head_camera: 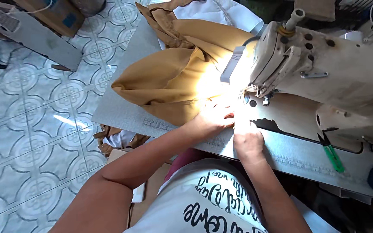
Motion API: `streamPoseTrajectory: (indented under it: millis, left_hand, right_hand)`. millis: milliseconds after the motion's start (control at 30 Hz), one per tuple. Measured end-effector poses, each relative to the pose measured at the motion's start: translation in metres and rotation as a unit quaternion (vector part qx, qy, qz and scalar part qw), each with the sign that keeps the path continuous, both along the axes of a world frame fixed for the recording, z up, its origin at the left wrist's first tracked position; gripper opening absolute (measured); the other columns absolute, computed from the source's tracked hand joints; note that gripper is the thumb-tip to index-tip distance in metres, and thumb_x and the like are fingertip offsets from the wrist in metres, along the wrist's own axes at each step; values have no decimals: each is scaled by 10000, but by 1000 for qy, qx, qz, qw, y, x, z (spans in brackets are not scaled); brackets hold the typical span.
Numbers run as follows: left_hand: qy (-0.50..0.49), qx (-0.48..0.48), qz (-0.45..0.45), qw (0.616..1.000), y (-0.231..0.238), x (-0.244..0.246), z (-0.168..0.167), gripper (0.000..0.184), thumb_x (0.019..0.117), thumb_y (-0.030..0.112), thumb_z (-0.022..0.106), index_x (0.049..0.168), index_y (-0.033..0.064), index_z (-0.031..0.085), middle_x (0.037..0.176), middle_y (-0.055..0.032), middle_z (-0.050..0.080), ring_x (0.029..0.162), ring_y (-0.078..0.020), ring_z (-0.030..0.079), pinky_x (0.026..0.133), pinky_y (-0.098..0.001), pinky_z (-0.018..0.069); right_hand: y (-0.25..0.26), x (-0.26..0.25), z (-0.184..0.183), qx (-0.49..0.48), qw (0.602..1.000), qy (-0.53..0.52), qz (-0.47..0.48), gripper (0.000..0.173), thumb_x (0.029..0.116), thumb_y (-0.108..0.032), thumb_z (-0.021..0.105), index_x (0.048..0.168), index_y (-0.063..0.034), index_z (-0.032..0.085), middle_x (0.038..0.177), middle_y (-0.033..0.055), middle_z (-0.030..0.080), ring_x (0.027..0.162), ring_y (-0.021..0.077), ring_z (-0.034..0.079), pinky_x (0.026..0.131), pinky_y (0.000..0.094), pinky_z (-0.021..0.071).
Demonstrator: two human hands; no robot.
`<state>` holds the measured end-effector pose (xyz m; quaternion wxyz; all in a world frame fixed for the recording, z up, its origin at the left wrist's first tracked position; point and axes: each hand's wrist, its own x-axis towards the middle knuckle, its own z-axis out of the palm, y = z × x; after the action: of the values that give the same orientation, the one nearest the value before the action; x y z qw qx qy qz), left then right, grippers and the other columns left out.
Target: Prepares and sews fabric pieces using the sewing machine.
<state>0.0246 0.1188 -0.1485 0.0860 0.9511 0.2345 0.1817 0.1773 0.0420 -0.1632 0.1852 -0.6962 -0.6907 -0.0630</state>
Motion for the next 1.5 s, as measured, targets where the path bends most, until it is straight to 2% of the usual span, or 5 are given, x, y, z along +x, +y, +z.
streamPoseTrajectory:
  millis: [567, 733, 1100, 1333, 1500]
  left_hand:
    - [-73, -13, -21, 997, 52, 8, -11, 202, 991, 73, 573, 1026, 97, 771, 1087, -100, 702, 1097, -259, 641, 979, -435, 488]
    - [-71, -238, 88, 965, 60, 10, 2, 204, 987, 167, 601, 1107, 51, 719, 1098, -127, 703, 1059, -246, 664, 947, -455, 519]
    - [-23, -237, 41, 970, 52, 7, 19, 308, 843, 169, 812, 1104, 43, 707, 1094, -140, 690, 1071, -262, 645, 947, -454, 503]
    - [-44, -45, -55, 997, 42, 2, 20, 140, 854, 65, 737, 978, 127, 755, 1082, -89, 726, 1106, -305, 665, 950, -553, 505]
    - [-10, 18, -87, 996, 33, -6, 15, 232, 992, 13, 548, 957, 102, 760, 1057, -54, 750, 1246, -290, 615, 1044, -495, 472]
  right_hand:
    - [30, 26, -8, 20, 990, 140, 28, 333, 1011, -44, 528, 1290, -82, 706, 1343, 123, 676, 1097, 288, 718, 868, 454, 605]
    - [19, 22, -5, -2, 975, 220, -35, 194, 960, -133, 660, 1090, -30, 760, 1154, 177, 696, 990, 295, 703, 829, 454, 592]
    - [40, 23, -5, 7, 938, 346, -25, 123, 912, -162, 686, 978, -61, 667, 807, 105, 677, 684, 233, 663, 598, 459, 543]
    - [-16, 3, 27, -161, 651, 731, -126, 72, 988, 21, 579, 975, -28, 528, 569, 5, 524, 408, 43, 479, 391, 179, 423]
    - [-25, 25, 26, -103, 894, 428, -85, 263, 942, -97, 676, 1166, 9, 587, 805, 52, 684, 608, 97, 651, 574, 281, 567]
